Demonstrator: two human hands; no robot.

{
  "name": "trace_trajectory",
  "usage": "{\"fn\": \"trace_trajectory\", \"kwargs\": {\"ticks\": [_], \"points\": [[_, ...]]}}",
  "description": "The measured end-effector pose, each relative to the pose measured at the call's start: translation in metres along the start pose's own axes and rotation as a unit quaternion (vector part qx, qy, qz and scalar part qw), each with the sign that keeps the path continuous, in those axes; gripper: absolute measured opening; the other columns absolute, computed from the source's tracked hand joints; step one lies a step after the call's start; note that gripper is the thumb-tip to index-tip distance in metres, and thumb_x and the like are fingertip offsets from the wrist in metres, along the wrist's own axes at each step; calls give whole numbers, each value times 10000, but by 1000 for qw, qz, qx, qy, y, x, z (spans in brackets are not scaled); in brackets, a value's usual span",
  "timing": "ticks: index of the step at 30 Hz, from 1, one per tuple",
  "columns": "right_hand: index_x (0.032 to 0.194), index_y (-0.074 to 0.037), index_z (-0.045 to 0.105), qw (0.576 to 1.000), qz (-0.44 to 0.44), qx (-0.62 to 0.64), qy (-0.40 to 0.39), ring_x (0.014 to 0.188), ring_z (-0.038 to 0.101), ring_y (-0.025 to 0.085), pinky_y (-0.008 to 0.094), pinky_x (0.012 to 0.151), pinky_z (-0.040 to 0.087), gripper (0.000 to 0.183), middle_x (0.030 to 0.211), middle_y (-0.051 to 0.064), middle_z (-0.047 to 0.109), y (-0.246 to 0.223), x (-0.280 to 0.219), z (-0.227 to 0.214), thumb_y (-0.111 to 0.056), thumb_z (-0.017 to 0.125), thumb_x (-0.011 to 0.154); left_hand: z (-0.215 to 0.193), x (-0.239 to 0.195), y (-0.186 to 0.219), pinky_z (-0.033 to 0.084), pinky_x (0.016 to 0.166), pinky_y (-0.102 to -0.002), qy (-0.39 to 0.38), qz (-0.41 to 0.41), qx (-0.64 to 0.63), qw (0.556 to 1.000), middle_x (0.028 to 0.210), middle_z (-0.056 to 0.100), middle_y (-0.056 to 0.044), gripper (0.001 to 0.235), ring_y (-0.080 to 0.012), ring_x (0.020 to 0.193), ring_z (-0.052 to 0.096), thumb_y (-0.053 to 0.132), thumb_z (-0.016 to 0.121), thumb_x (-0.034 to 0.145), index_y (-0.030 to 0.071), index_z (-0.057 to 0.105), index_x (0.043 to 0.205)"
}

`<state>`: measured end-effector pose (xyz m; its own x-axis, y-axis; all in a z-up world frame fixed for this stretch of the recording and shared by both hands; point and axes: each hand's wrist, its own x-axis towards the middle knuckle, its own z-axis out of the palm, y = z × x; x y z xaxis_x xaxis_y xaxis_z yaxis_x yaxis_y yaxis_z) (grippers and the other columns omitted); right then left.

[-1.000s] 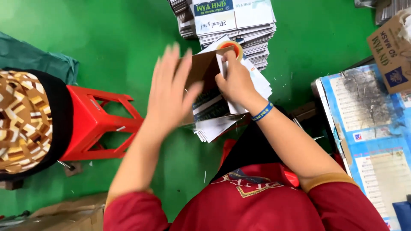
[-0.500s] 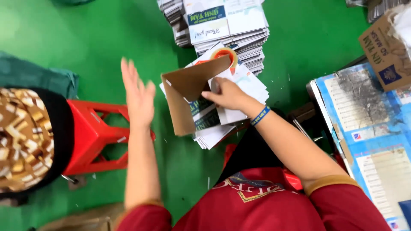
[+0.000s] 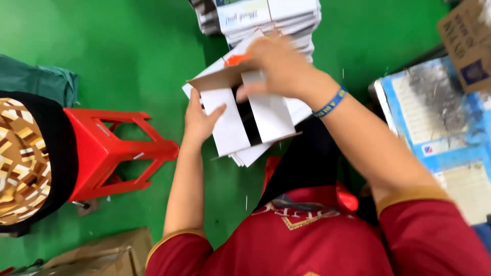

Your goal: Manually placing stacks of face masks into plastic pouches and packing those pouches into cardboard boxes.

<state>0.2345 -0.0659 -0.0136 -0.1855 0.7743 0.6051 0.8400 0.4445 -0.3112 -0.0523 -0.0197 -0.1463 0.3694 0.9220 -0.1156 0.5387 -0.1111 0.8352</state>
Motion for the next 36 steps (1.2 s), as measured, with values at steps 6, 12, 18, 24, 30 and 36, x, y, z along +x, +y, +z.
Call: {"fn": "trace_trajectory", "kwargs": {"ticks": [6, 12, 18, 24, 30, 36], "points": [[1186, -63, 690, 915, -27, 103, -389, 1158, 531, 350, 432, 994, 424, 823, 1252, 127, 594, -9, -49, 19, -497, 945, 535, -13, -11, -25, 476, 1197, -392, 67, 89, -4, 994, 1570, 592, -205, 714, -316, 1465, 580, 125, 758, 913, 88, 491, 1575], [1476, -96, 553, 964, 43, 66, -254, 1188, 534, 330, 451, 1025, 421, 958, 1305, 111, 557, -25, -61, 20, -329, 890, 610, -48, -73, 80, 170, 1291, -479, -87, 127, -334, 930, 1753, 166, -162, 1251, -331, 1624, 166, 377, 883, 728, 83, 124, 1679], [1402, -104, 634, 947, 31, 153, -282, 1263, 553, 323, 441, 1077, 413, 442, 1380, 127, 608, 12, -59, 20, -305, 664, 1010, -31, -70, 87, 215, 1219, -597, 19, 205, 235, 950, 1618, 360, -183, 1032, -426, 1516, 272, 338, 977, 599, 189, 467, 1484], [1422, -127, 630, 857, 184, 291, -385, 1327, 556, 288, 408, 1154, 400, 412, 1414, 117, 635, 14, -29, 0, -312, 449, 1101, -23, -49, 86, 488, 1100, -403, 63, -62, 32, 996, 1450, 542, -178, 1108, -331, 1335, 553, 303, 935, 630, 206, 401, 1596], [1400, -186, 561, 916, 107, 35, -385, 1451, 379, 375, 506, 1211, 297, 701, 1495, 159, 464, -17, -39, 14, -369, 821, 775, -9, -41, 40, 431, 1116, -439, 78, 79, -13, 994, 1580, 339, -309, 1015, -397, 1361, 479, 219, 846, 831, 12, 226, 1608], [1611, 95, 188, 959, 136, 123, -215, 1579, -19, 527, 541, 1301, 110, 898, 1693, 326, 39, -25, -75, 45, -295, 700, 986, 3, -59, 44, 394, 1193, -434, 96, 72, 5, 993, 1615, 385, -283, 712, -430, 1488, 417, 171, 618, 1043, -24, 241, 1616]]}}
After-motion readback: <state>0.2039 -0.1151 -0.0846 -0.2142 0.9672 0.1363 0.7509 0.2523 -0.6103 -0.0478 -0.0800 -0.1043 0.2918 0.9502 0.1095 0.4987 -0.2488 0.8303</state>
